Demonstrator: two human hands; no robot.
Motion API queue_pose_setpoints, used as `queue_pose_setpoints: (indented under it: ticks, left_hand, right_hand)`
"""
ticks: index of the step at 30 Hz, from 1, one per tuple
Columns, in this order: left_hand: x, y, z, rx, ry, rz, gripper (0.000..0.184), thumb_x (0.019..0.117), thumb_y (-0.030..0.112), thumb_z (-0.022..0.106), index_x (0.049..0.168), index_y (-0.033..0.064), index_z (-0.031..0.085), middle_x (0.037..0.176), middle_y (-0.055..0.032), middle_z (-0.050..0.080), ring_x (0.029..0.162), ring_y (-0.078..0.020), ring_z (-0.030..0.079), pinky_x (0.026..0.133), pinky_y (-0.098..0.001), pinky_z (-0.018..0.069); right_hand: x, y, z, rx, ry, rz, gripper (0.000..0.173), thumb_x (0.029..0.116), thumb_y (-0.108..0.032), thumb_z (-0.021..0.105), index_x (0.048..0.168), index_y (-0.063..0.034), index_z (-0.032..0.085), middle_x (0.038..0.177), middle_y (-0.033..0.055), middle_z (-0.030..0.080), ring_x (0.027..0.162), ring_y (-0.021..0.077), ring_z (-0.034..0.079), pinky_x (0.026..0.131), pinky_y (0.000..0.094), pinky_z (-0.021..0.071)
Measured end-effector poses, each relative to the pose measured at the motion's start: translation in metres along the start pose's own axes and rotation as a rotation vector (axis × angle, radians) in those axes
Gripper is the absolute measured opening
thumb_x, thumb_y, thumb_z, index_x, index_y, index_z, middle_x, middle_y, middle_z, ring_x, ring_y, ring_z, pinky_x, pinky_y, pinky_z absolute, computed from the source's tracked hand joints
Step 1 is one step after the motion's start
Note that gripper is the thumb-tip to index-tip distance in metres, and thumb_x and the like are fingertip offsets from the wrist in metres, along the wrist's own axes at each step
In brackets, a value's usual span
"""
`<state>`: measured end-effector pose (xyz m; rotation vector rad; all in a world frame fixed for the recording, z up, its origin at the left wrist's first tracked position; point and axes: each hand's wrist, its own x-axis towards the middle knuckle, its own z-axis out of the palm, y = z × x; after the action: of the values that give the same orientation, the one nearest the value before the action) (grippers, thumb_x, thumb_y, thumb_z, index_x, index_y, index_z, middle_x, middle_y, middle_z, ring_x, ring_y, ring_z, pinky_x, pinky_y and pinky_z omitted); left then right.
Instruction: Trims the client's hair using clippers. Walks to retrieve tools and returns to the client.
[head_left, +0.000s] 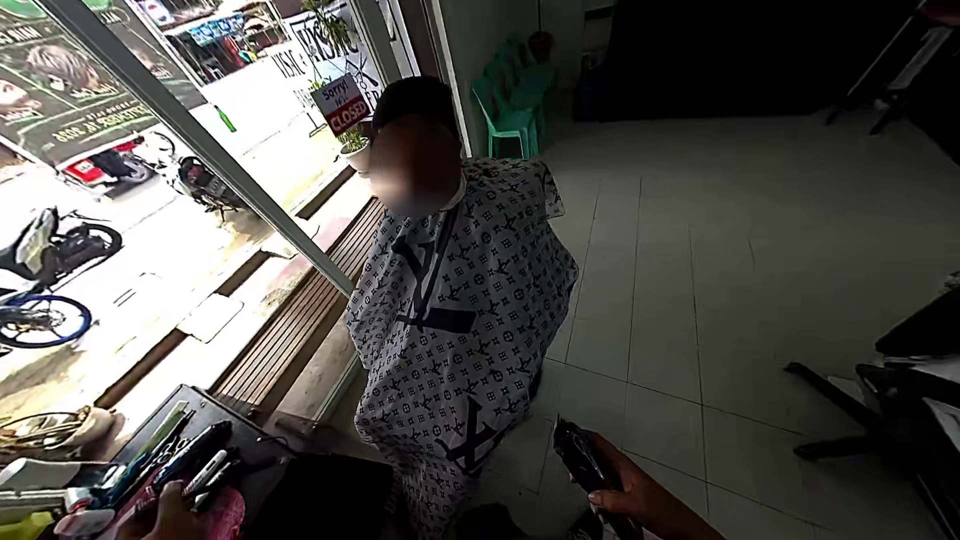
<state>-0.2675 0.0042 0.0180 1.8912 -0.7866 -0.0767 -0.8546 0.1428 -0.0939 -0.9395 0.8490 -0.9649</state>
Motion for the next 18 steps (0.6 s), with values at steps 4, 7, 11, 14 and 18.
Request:
queue_pose_setpoints:
  ticks: [4,7,11,14,18]
  left_hand:
    - [-0.067,0.078,0.088,-0.398,-0.1,-0.074,0.021,0.0998,0.015,0.061,0.113,-0.0007,0.057,0.084,0.0015,0.061,0.059,-0.0001,0.053,0.056,-0.0198,0.0494]
    - [-0.089,0.139,0.139,-0.638,-0.165,-0.116,0.002,0.1026,0.009,0.054,0.104,0.0082,0.053,0.077,0.0047,0.061,0.05,0.0005,0.049,0.046,-0.0157,0.0431]
    - [-0.109,0.201,0.2,-0.849,-0.267,-0.147,0.014,0.1061,0.013,0.043,0.111,0.0152,0.056,0.072,0.0084,0.056,0.051,0.0002,0.048,0.048,-0.0152,0.0425]
    - [-0.126,0.239,0.251,-0.927,-0.339,-0.169,0.023,0.1063,0.017,0.038,0.12,0.0164,0.056,0.077,0.0081,0.058,0.054,-0.0007,0.049,0.05,-0.0164,0.043]
    - [-0.138,0.294,0.318,-1.08,-0.395,-0.16,0.017,0.112,0.026,0.036,0.121,0.0194,0.048,0.082,0.0063,0.061,0.061,-0.003,0.057,0.056,-0.0186,0.0491]
  right_hand:
    - [-0.014,-0.029,-0.05,0.064,-0.015,-0.074,0.086,0.0834,-0.028,0.08,0.152,-0.0166,0.029,0.117,0.0065,0.067,0.073,0.0137,0.068,0.061,0.0293,0.0592]
    - [-0.006,-0.038,-0.076,0.18,-0.053,-0.162,0.082,0.0861,-0.029,0.08,0.151,-0.0192,0.031,0.119,0.007,0.067,0.071,0.0126,0.067,0.061,0.0275,0.0585]
    - [0.015,-0.066,-0.109,0.279,-0.098,-0.232,0.084,0.0845,-0.024,0.083,0.152,-0.02,0.032,0.126,0.0101,0.065,0.073,0.013,0.067,0.063,0.0275,0.0581]
    - [0.039,-0.093,-0.142,0.28,-0.129,-0.269,0.087,0.0814,-0.021,0.085,0.151,-0.0218,0.033,0.13,0.0093,0.063,0.075,0.0122,0.066,0.065,0.027,0.0576]
    - [0.084,-0.135,-0.197,0.234,-0.188,-0.289,0.082,0.0823,-0.023,0.085,0.15,-0.0242,0.038,0.131,0.0084,0.063,0.076,0.012,0.066,0.065,0.0264,0.0578]
